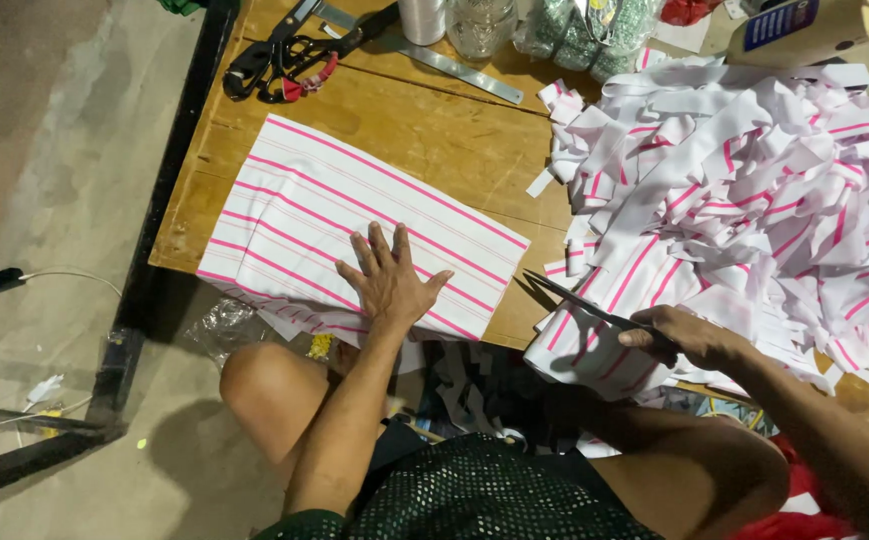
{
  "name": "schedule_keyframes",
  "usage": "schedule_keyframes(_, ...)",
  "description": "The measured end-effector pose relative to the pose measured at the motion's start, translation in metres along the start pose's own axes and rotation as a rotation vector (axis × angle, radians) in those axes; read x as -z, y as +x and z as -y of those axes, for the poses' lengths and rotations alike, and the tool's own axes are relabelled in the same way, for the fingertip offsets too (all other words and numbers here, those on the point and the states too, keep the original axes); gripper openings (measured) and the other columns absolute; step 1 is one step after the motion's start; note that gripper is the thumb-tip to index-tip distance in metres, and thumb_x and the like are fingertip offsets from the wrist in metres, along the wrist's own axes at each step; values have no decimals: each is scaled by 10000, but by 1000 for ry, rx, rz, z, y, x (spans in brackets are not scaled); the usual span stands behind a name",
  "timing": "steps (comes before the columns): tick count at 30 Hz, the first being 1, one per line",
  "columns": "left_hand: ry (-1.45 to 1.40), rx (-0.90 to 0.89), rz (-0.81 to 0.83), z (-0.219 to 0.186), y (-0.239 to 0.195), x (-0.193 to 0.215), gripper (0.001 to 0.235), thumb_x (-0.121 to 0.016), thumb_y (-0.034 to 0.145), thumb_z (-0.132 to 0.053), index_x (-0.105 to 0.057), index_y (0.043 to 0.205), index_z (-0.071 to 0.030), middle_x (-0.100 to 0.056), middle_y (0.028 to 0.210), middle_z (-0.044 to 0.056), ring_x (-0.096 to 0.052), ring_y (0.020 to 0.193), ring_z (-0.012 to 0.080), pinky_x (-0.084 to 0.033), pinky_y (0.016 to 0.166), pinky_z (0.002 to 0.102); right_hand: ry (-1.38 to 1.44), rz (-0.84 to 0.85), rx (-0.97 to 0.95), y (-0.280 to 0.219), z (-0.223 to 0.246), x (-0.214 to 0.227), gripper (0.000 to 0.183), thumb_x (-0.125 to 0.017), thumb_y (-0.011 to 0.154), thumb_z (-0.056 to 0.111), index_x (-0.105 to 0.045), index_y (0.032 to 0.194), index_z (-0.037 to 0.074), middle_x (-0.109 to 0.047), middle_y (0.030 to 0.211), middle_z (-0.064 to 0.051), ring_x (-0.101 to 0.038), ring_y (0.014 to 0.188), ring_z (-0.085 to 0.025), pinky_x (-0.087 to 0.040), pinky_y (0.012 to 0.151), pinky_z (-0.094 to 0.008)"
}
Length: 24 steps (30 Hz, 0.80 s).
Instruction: Cutting strips of striped fabric using scissors on a wooden table
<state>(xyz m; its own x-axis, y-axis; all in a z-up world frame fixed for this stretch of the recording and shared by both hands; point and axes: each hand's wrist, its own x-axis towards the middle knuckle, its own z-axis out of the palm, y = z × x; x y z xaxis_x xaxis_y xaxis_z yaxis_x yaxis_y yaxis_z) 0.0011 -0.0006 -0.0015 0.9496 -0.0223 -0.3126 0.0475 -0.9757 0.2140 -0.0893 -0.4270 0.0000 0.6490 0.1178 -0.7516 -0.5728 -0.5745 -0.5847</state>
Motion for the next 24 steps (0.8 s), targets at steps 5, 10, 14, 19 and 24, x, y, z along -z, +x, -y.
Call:
schedule_keyframes(5, -3, -2, 9, 0, -1, 2, 1048, -541, 856, -759, -187, 1642, -165, -94, 1697, 244, 42, 1553, 492, 55, 1117, 786, 54, 32, 61, 29, 2, -7, 422, -850, 781, 366, -702, 697, -20, -523, 438, -109, -545, 383, -216, -414, 413, -289)
schedule_keyframes(10, -13, -6, 18, 1, -2, 6, 1043, -538, 859, -759, -194, 1640, -161, -101, 1696, 246, 30, 1553, 494, 41, 1121, 784, 47, 46, 72, 40, 6, -2, 442, -872, 746, 405, -732, 680, -9, -530, 447, -91, -540, 389, -197, -420, 409, -284)
schedule_keyframes(14, -1, -9, 15, 3, 0, 3, 1051, -525, 857, -775, -191, 1643, -162, -108, 1695, 246, 26, 1554, 493, 45, 1119, 783, 0, 58, 112, 52, 8, 0, 437, -869, 743, 426, -751, 696, 7, -538, 483, -70, -528, 429, -180, -417, 424, -288)
schedule_keyframes(19, -4, -9, 10, 3, 0, 3, 1057, -515, 853, -788, -191, 1641, -163, -117, 1693, 244, 23, 1554, 494, 35, 1121, 781, -9, 56, 114, 44, 35, -8, 438, -871, 755, 418, -721, 677, 14, -518, 491, -75, -516, 452, -185, -400, 433, -286)
schedule_keyframes(24, -11, -21, 0, 4, -1, 0, 1063, -515, 852, -792, -192, 1641, -156, -115, 1693, 254, 23, 1551, 503, 52, 1111, 786, -30, 78, 190, 37, 38, -7, 372, -841, 788, 361, -742, 665, 24, -527, 466, -62, -537, 411, -179, -430, 406, -272)
